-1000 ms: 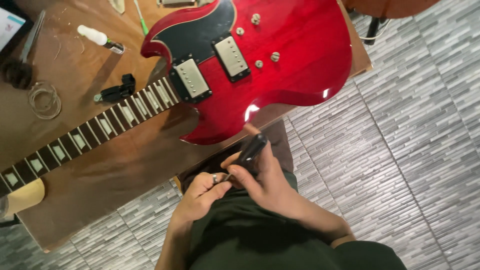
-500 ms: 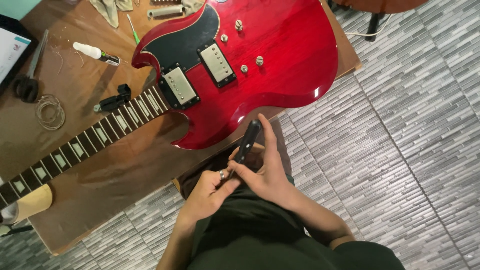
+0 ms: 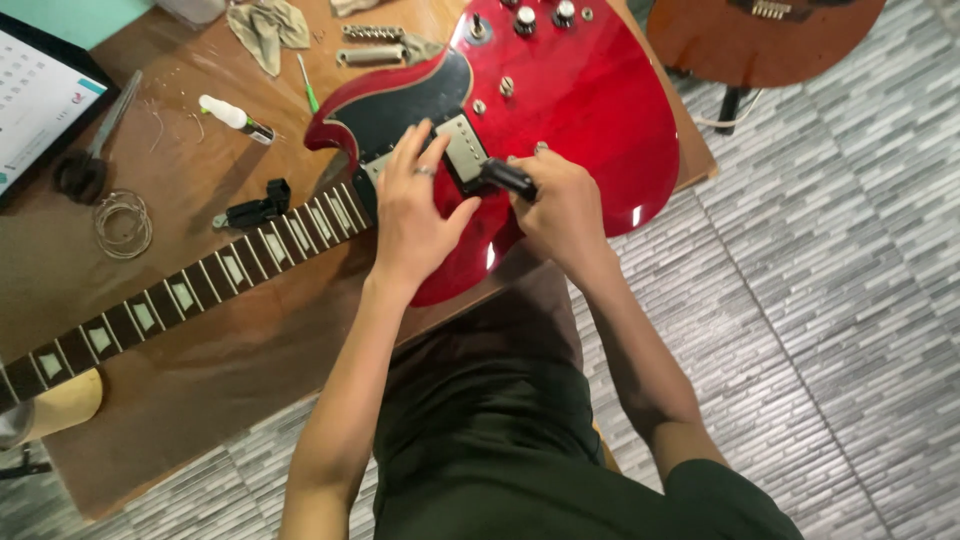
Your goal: Reassembling guitar parts by installing a pickup and securing it with screws using a screwdriver
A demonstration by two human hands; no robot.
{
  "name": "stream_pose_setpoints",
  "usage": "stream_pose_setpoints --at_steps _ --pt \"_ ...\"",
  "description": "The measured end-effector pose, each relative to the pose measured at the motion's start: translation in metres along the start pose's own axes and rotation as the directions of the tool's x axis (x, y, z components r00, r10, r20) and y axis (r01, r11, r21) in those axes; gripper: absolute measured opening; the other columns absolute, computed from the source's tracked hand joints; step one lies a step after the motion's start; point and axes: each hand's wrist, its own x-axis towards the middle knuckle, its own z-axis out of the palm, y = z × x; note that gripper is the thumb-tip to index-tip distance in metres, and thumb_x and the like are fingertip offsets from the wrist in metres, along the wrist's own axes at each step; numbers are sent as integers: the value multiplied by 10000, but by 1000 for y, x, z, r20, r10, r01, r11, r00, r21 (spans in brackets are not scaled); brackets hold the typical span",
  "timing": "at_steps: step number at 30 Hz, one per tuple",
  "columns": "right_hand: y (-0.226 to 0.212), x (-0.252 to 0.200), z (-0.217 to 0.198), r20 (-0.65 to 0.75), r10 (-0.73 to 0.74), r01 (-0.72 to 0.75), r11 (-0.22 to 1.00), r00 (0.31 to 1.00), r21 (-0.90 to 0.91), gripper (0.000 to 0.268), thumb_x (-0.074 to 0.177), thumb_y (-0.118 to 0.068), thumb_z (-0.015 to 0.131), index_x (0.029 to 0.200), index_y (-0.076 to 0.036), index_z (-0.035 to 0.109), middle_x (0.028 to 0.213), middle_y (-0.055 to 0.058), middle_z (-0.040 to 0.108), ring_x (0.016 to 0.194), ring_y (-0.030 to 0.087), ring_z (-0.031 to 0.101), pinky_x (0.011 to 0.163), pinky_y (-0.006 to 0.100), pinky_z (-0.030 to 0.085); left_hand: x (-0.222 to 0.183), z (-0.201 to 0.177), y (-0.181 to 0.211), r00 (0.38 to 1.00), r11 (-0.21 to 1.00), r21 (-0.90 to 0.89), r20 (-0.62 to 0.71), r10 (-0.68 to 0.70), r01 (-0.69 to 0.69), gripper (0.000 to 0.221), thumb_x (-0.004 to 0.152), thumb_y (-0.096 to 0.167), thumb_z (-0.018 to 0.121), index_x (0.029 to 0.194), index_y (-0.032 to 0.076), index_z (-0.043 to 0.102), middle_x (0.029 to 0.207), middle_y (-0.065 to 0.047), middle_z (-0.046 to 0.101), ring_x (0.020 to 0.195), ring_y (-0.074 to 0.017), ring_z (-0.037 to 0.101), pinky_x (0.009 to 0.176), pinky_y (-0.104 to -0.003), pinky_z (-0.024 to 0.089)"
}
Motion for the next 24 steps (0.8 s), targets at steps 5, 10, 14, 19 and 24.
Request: stream_pose_setpoints --at_steps 5,10,14,19,24 --pt "-3 21 9 227 -53 112 960 973 -257 243 796 -164 801 1008 -267 738 945 -49 600 740 322 673 622 481 564 23 5 -25 980 991 72 155 -124 114 996 670 198 975 1525 92 475 1569 -165 443 1480 -377 386 1215 -596 235" --pt "7 24 26 268 -177 287 840 947 -460 239 795 -143 729 1022 -191 671 935 -12 524 726 286 673 581 449 565 20 14 -45 973 990 35 182 -138 134 1043 691 211 966 1562 107 402 1428 -158 600 1403 -330 512 1226 -580 216" --pt "15 28 33 275 -226 348 738 935 -578 205 791 -194 745 943 -186 608 904 -15 495 633 263 659 547 417 542 19 21 -55 972 989 41 182 -150 145 1085 690 293 966 1581 129 369 1436 -96 600 1421 -276 491 1230 -551 218" --pt "8 29 19 379 -193 368 801 905 -471 252 811 -175 740 1021 -160 600 937 16 501 609 356 660 563 468 541 18 24 -60 964 984 83 204 -172 158 1111 656 322 941 1588 183 351 1452 -38 574 1428 -225 471 1233 -527 230" --pt "21 34 22 396 -202 392 781 896 -486 262 793 -246 791 959 -164 606 884 3 522 665 333 679 595 459 548 23 11 -46 962 983 118 221 -161 138 1187 606 408 936 1600 183 327 1504 -40 521 1426 -236 441 1208 -538 232"
